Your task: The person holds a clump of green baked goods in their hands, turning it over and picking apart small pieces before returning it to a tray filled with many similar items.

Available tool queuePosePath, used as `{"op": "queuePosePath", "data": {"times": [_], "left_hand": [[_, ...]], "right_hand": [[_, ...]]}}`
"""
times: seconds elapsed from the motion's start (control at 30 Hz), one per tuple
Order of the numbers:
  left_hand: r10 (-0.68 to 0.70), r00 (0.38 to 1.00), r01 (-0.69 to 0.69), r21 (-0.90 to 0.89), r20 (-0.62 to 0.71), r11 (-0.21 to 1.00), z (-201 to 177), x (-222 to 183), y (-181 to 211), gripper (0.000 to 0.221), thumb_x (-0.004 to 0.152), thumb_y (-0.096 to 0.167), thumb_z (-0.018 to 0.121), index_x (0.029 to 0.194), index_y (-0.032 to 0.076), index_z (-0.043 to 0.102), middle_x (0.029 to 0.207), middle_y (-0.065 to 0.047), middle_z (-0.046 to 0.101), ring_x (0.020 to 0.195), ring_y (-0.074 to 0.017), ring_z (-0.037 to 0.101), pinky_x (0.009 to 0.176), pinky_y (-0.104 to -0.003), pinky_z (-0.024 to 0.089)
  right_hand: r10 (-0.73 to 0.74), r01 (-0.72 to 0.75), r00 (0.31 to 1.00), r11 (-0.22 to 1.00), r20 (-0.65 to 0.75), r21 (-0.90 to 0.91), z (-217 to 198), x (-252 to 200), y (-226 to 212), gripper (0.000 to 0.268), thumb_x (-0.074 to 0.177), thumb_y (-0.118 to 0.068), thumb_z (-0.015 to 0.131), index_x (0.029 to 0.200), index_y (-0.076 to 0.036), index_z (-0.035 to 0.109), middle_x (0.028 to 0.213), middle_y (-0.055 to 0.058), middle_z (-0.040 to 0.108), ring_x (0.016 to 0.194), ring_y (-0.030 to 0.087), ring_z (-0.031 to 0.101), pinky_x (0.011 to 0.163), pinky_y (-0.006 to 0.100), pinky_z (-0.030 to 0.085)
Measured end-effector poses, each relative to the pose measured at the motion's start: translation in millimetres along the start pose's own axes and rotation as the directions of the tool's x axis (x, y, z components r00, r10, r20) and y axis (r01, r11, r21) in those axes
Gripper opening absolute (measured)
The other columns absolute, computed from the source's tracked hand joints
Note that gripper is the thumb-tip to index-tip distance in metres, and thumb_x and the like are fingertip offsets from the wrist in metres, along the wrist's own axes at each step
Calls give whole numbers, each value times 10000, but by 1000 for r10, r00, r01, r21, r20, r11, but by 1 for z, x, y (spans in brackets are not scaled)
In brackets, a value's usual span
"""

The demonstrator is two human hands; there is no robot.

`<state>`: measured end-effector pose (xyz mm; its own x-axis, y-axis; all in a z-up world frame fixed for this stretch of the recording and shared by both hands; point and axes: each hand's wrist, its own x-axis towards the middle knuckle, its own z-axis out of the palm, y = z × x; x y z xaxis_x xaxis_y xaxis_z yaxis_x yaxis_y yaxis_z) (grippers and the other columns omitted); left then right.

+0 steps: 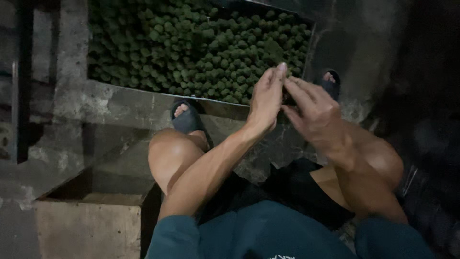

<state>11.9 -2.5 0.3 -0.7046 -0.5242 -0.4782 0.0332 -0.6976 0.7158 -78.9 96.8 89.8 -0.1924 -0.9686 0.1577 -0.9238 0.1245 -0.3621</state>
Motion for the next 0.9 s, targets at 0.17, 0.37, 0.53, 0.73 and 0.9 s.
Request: {"op": "queuePosePath", "data": {"times": [0.17,0.37,0.53,0.73,0.9], "left_hand": [[26,998,-5,389,-49,921,4,-1,12,450,1092,429,492,1177,22,666,1019,-137,703,890,-238,664,783,-443,557],[9,1000,-4,258,-16,966,-4,8,-10,473,1114,409,452,1331,24,620,1182,-116,669,1043,-227,641,885,-447,538],[-11,997,16,62,-76,998,-11,18,-34,454,1165,388,493,1482,70,428,1378,24,468,1243,-101,441,1042,-393,438],[-39,999,41,-71,28,997,-1,13,-28,401,1168,298,483,1219,-76,618,1040,-105,616,905,-167,576,808,-421,522],[-252,959,259,-37,128,965,9,4,17,374,1088,313,440,1217,-19,555,965,-142,650,727,-244,701,668,-426,649]], "right_hand": [[40,-42,998,998,-59,-38,11,-13,1,427,925,1,810,1334,-14,683,1285,187,721,1160,338,723,955,436,616],[133,-123,991,969,-33,213,-10,-7,10,374,927,-35,818,1282,-5,706,1244,197,723,1126,335,726,903,424,620],[29,-28,998,1000,65,-15,-20,-10,-4,599,820,-149,872,1334,65,652,1256,236,707,1091,364,715,743,449,571],[15,-14,1000,999,17,-32,-19,-21,7,466,930,-88,803,1362,-11,647,1298,155,714,1134,277,724,896,395,598],[702,-720,584,216,408,660,-32,-21,36,330,965,-30,691,1291,-40,734,1031,188,715,767,259,615,630,382,516]]}}
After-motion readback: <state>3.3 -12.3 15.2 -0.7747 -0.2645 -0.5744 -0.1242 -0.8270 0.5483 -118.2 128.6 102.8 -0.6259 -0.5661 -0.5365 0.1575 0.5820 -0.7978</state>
